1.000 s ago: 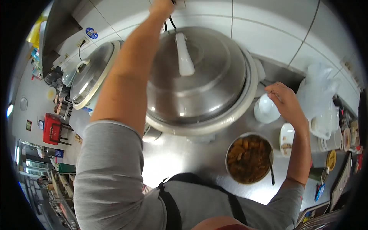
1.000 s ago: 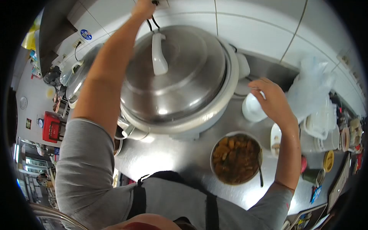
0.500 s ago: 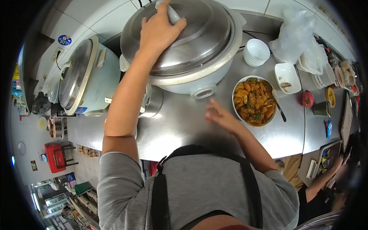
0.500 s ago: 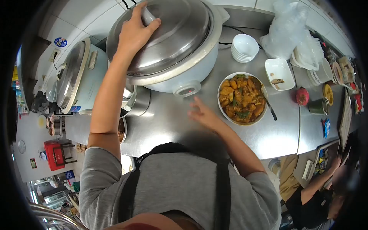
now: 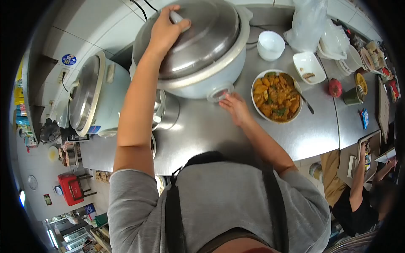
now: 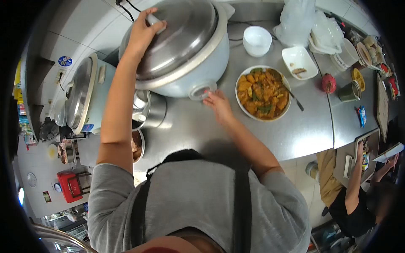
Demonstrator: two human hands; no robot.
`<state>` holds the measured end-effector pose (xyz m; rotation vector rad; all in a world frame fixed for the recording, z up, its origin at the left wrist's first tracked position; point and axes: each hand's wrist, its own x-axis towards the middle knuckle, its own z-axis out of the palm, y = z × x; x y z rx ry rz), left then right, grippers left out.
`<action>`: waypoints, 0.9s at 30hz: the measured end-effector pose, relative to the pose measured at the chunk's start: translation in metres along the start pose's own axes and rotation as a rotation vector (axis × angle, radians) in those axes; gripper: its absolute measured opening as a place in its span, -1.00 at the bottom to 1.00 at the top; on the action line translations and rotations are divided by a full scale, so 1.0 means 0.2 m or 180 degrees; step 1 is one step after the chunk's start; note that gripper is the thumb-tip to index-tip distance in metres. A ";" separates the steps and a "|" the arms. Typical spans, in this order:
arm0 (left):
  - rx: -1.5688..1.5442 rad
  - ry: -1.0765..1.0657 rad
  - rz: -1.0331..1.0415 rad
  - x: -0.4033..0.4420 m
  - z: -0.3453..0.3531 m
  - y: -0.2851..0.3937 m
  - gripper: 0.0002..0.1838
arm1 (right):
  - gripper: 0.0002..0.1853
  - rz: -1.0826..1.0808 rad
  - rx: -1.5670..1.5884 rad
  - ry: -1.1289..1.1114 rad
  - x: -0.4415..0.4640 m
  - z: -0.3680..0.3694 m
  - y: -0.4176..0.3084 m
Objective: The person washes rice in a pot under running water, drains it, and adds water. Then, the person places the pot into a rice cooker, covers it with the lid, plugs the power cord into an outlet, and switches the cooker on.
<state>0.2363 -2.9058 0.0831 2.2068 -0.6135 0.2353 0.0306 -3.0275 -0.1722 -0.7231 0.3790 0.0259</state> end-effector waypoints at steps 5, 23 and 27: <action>0.0230 0.0019 -0.0342 -0.08 0.00 0.17 -0.38 | -0.72 -0.0349 -0.0578 0.0075 0.05 -0.01 0.06; 0.0189 0.0001 0.0226 0.10 0.04 -0.14 -0.29 | -0.62 -0.0361 -0.1924 0.0013 -1.16 -0.46 0.08; 0.0091 0.0196 0.0423 0.09 0.05 -0.16 -0.26 | -0.64 -0.0557 -0.2261 0.1315 -1.71 -0.83 0.18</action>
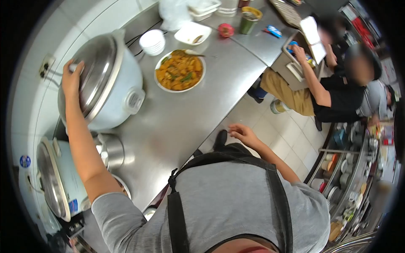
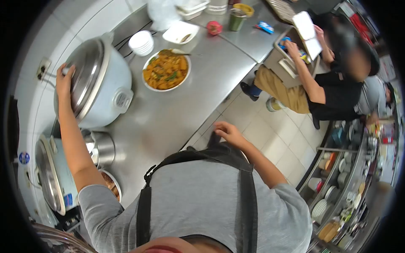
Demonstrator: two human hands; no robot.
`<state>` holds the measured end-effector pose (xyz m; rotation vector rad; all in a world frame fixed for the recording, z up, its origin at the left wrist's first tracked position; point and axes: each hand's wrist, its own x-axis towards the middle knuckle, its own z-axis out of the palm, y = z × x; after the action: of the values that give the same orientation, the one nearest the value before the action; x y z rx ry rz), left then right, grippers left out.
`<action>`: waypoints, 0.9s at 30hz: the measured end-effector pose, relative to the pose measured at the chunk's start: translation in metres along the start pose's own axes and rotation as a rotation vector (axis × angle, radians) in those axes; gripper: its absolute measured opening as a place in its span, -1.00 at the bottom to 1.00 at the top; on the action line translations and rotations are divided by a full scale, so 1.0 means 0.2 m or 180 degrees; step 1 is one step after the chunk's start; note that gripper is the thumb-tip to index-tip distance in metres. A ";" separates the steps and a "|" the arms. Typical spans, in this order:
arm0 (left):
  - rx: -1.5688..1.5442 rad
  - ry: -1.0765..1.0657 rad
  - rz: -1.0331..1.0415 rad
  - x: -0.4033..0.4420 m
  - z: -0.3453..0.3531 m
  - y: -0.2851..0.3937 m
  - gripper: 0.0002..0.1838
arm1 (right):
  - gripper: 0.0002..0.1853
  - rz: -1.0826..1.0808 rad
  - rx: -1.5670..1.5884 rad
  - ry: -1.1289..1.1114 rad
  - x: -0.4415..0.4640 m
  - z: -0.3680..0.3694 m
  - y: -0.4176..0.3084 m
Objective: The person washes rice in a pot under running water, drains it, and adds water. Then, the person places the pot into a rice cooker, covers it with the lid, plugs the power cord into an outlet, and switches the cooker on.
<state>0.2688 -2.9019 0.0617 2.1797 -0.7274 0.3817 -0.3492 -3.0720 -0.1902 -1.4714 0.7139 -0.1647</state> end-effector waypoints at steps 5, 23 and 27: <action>0.2488 0.0939 0.0347 -0.19 -0.02 0.25 -0.28 | -0.65 0.1029 -0.0170 0.1924 -0.64 -0.50 0.95; 0.1820 -0.6994 0.2031 -3.13 1.98 1.57 -0.49 | -0.63 0.1788 0.0175 0.2902 -1.86 -1.07 2.35; 0.0170 -0.5222 0.2838 -3.21 2.27 2.02 -0.48 | -0.64 0.1100 0.0042 0.2511 -1.90 -1.17 2.15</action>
<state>-0.4713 -3.2207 -0.3013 1.6709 -2.5106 -1.1625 -0.9083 -3.0183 -0.4520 -1.2263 1.5834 -0.4938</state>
